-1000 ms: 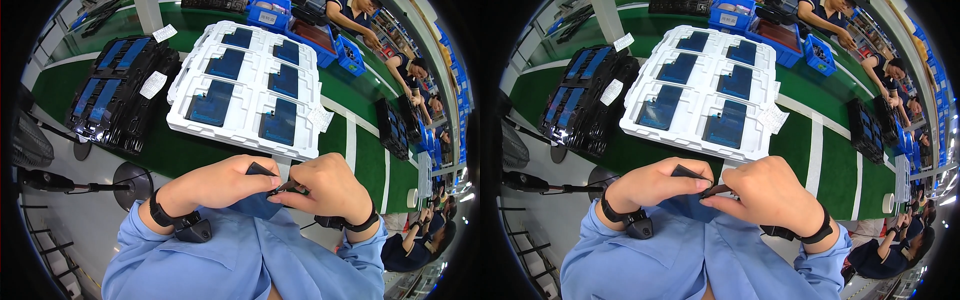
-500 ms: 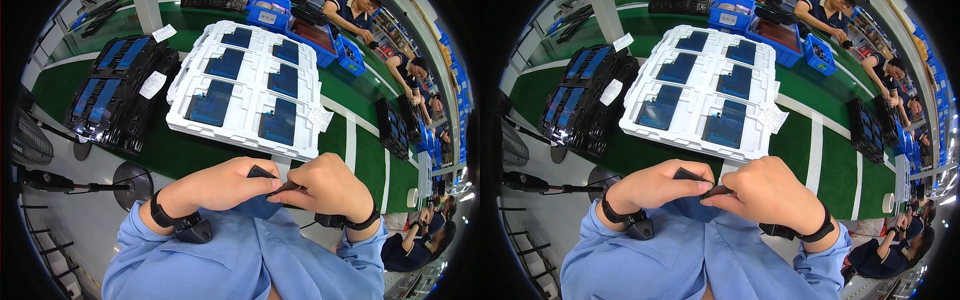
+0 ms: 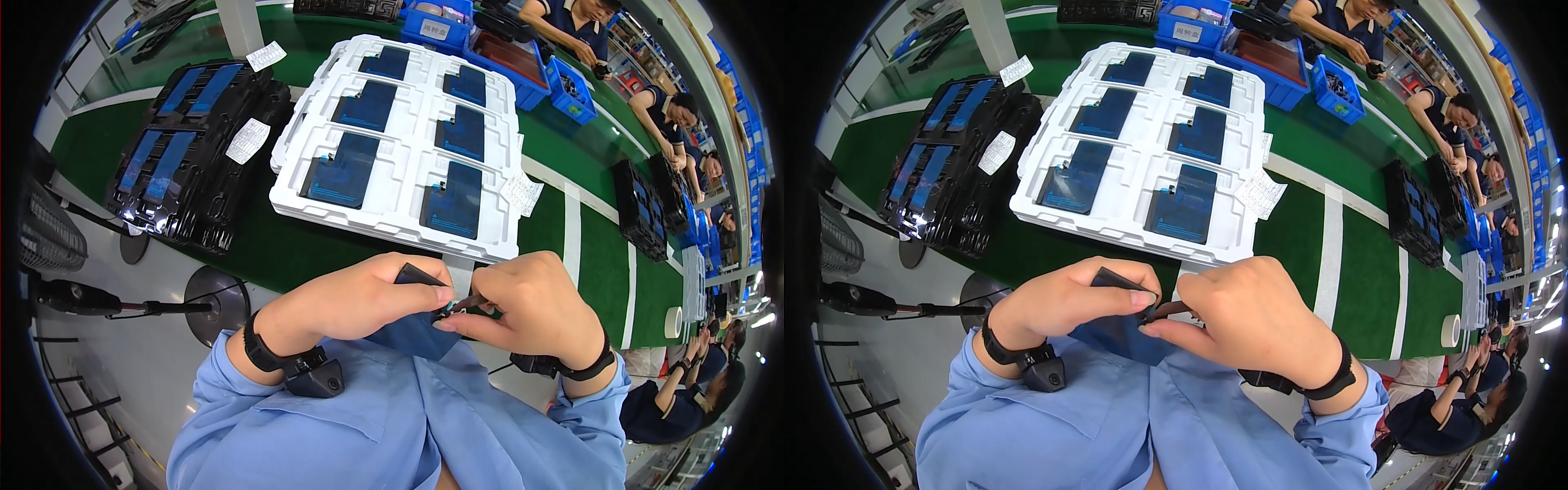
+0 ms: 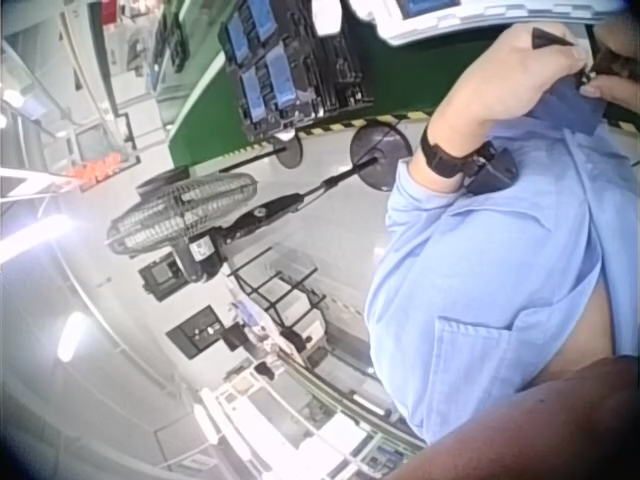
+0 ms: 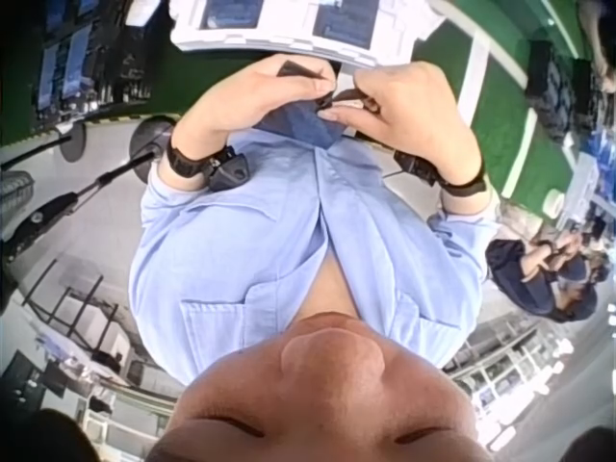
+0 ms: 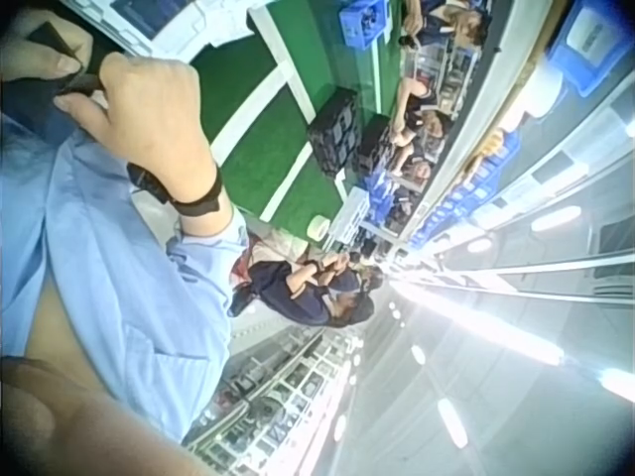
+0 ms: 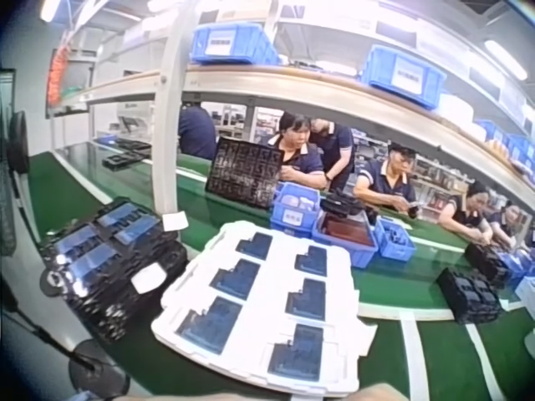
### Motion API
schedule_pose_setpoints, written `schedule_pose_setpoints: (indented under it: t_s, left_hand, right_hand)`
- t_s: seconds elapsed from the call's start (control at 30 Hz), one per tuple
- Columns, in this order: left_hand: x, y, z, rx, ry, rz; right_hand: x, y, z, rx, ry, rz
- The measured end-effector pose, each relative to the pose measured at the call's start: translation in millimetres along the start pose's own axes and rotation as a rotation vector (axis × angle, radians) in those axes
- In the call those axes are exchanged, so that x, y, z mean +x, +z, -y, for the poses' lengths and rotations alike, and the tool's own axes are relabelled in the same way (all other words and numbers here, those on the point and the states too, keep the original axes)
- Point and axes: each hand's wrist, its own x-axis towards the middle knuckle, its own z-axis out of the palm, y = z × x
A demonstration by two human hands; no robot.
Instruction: The recorder is at an industrial assembly line, using a utility knife to trim or apply tape/film to small electronic glass or plastic panels.
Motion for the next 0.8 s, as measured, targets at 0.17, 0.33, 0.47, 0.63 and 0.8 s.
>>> schedule_pose_setpoints:
  t_s: [0.17,0.33,0.47,0.63,0.8]
  left_hand:
    - [0.2,-1.2,0.3,-0.017,-0.009,-0.002]
    - [0.8,-0.9,1.0,-0.022,0.011,0.0]
    - [2.0,-1.8,4.2,-0.052,0.0,0.013]
    - [2.5,-2.1,6.1,-0.06,0.015,0.02]
    - [2.5,-1.9,3.6,-0.051,0.012,0.004]
  right_hand:
    - [0.6,0.2,-0.8,0.002,0.004,0.021]
    - [0.2,-0.2,-1.1,0.0,-0.001,0.017]
    - [0.4,-0.9,-0.8,0.008,-0.009,-0.001]
    - [0.2,-0.7,-0.7,0.008,0.002,0.015]
    - [0.2,0.0,-2.1,0.013,-0.001,0.009]
